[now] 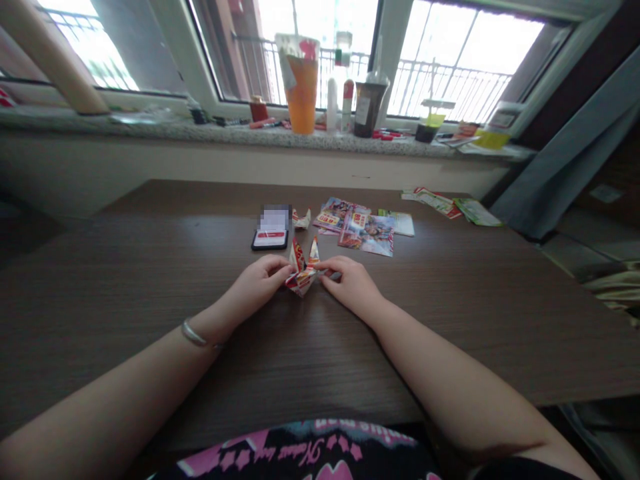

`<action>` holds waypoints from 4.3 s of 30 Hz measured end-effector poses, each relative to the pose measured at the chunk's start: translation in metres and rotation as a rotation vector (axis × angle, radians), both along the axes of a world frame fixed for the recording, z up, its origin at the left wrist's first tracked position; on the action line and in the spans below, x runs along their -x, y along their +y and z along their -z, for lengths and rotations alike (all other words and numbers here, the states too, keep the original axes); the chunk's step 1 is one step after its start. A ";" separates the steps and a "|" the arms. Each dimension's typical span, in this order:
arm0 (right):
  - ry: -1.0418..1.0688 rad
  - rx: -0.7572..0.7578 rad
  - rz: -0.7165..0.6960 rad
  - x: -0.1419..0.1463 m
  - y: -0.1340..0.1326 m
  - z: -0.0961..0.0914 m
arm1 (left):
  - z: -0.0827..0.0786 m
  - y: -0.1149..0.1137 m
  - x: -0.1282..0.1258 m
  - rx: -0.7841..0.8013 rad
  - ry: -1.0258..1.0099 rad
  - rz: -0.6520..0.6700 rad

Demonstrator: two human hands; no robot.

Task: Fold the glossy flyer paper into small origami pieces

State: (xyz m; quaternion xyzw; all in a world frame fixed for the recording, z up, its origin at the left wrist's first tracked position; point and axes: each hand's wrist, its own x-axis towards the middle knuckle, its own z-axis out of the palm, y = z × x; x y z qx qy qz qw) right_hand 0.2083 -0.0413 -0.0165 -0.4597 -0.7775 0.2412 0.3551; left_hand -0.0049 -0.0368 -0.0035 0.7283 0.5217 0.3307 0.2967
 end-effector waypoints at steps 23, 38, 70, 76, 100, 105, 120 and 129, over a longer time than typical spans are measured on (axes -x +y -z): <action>0.168 -0.118 0.154 -0.004 0.009 0.007 | 0.002 0.000 0.000 0.008 -0.094 0.122; 0.388 0.129 0.099 -0.002 0.010 0.006 | -0.002 0.000 0.006 -0.532 0.138 -0.068; 0.455 0.211 -0.011 0.000 0.010 0.012 | -0.006 -0.006 0.005 -0.546 0.389 0.211; 0.415 0.193 0.024 -0.002 0.011 0.014 | -0.003 -0.008 0.004 -0.387 0.410 0.253; -0.247 -0.534 -0.084 -0.001 -0.002 -0.014 | 0.000 -0.004 0.002 -0.454 0.304 0.303; -0.268 -0.505 -0.117 0.000 0.000 -0.012 | -0.002 -0.005 0.002 -0.455 0.300 0.292; -0.276 -0.501 -0.143 0.003 0.003 -0.010 | 0.000 -0.002 0.002 -0.505 0.300 0.311; -0.298 -0.500 -0.170 0.002 0.003 -0.014 | -0.001 -0.002 0.001 -0.534 0.305 0.325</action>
